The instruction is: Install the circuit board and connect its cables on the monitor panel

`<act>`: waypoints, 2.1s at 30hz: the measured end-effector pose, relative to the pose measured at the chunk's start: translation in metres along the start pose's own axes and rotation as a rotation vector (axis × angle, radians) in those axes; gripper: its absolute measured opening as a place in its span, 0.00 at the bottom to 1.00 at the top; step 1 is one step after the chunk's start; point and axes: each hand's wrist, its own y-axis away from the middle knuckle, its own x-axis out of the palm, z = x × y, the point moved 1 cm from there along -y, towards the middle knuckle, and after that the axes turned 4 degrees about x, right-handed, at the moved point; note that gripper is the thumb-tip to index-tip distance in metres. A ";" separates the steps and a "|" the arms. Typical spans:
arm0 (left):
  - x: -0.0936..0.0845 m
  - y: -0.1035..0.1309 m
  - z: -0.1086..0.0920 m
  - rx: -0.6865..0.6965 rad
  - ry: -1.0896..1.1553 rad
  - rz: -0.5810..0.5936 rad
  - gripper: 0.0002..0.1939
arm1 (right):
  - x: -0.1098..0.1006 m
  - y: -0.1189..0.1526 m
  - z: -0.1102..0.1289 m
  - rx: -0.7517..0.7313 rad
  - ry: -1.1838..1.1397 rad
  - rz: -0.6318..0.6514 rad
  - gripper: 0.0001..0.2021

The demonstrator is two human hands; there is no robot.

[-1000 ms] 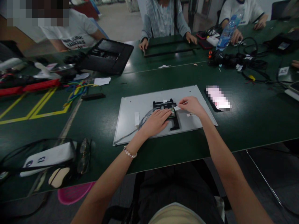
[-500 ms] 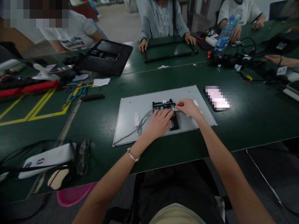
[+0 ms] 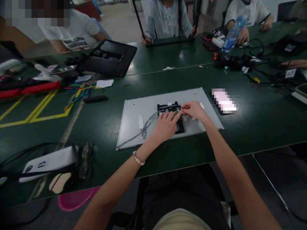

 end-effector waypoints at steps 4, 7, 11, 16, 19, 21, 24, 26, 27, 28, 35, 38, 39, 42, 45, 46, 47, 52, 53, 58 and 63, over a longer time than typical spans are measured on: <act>0.001 0.000 -0.001 0.000 -0.004 -0.006 0.27 | -0.002 0.002 0.000 -0.007 0.006 -0.013 0.07; 0.002 -0.001 -0.001 -0.007 -0.006 -0.010 0.24 | -0.002 0.003 0.001 0.010 -0.007 -0.005 0.06; 0.002 -0.001 -0.002 -0.005 -0.007 -0.020 0.23 | -0.003 0.005 0.005 0.049 -0.010 -0.005 0.06; 0.000 0.000 -0.002 -0.006 -0.006 -0.017 0.24 | -0.004 0.006 0.005 0.045 -0.017 0.002 0.06; 0.000 0.001 -0.002 -0.002 -0.001 -0.019 0.24 | -0.005 0.005 0.003 0.045 -0.026 -0.007 0.07; 0.000 0.000 -0.002 -0.003 0.001 -0.025 0.25 | -0.007 0.005 0.002 0.049 -0.025 -0.014 0.07; 0.002 0.000 -0.002 -0.014 0.002 -0.032 0.25 | -0.010 0.006 0.004 0.054 -0.021 -0.021 0.07; 0.002 -0.001 -0.002 -0.033 0.000 -0.029 0.26 | -0.011 0.007 0.006 0.071 -0.026 -0.019 0.07; 0.003 -0.001 -0.002 -0.040 -0.003 -0.026 0.26 | -0.011 0.007 0.007 0.082 -0.031 -0.013 0.08; 0.003 0.000 -0.002 -0.043 -0.006 -0.023 0.27 | -0.012 0.008 0.008 0.093 -0.037 -0.007 0.08; 0.003 0.001 -0.001 -0.006 -0.035 -0.025 0.26 | -0.009 0.006 0.003 0.076 -0.044 0.080 0.09; 0.002 0.001 -0.001 -0.006 -0.035 -0.018 0.26 | -0.009 0.005 0.002 0.071 -0.043 0.096 0.08; 0.002 0.000 -0.001 -0.004 -0.035 -0.015 0.25 | -0.008 0.006 0.002 0.070 -0.045 0.098 0.08; 0.003 0.000 -0.001 0.003 -0.038 -0.010 0.25 | -0.008 0.008 0.004 0.074 -0.050 0.095 0.07; 0.003 0.001 -0.002 -0.004 -0.039 -0.021 0.25 | -0.008 0.010 0.007 0.074 -0.057 0.100 0.06; 0.003 0.001 -0.002 -0.006 -0.039 -0.025 0.25 | -0.008 0.011 0.008 0.078 -0.056 0.101 0.06; 0.003 0.001 -0.002 -0.007 -0.039 -0.029 0.25 | -0.008 0.012 0.009 0.083 -0.054 0.101 0.06; 0.003 0.001 -0.002 0.003 -0.037 -0.038 0.25 | -0.008 0.013 0.013 0.095 -0.025 0.099 0.06; 0.002 0.000 -0.002 0.003 -0.039 -0.039 0.25 | -0.008 0.013 0.013 0.091 -0.019 0.101 0.06; 0.000 -0.001 -0.003 -0.005 -0.036 -0.030 0.23 | -0.008 0.015 0.017 0.107 0.009 0.112 0.06; -0.001 -0.001 -0.004 -0.006 -0.032 -0.038 0.23 | -0.008 0.015 0.017 0.080 0.014 0.131 0.06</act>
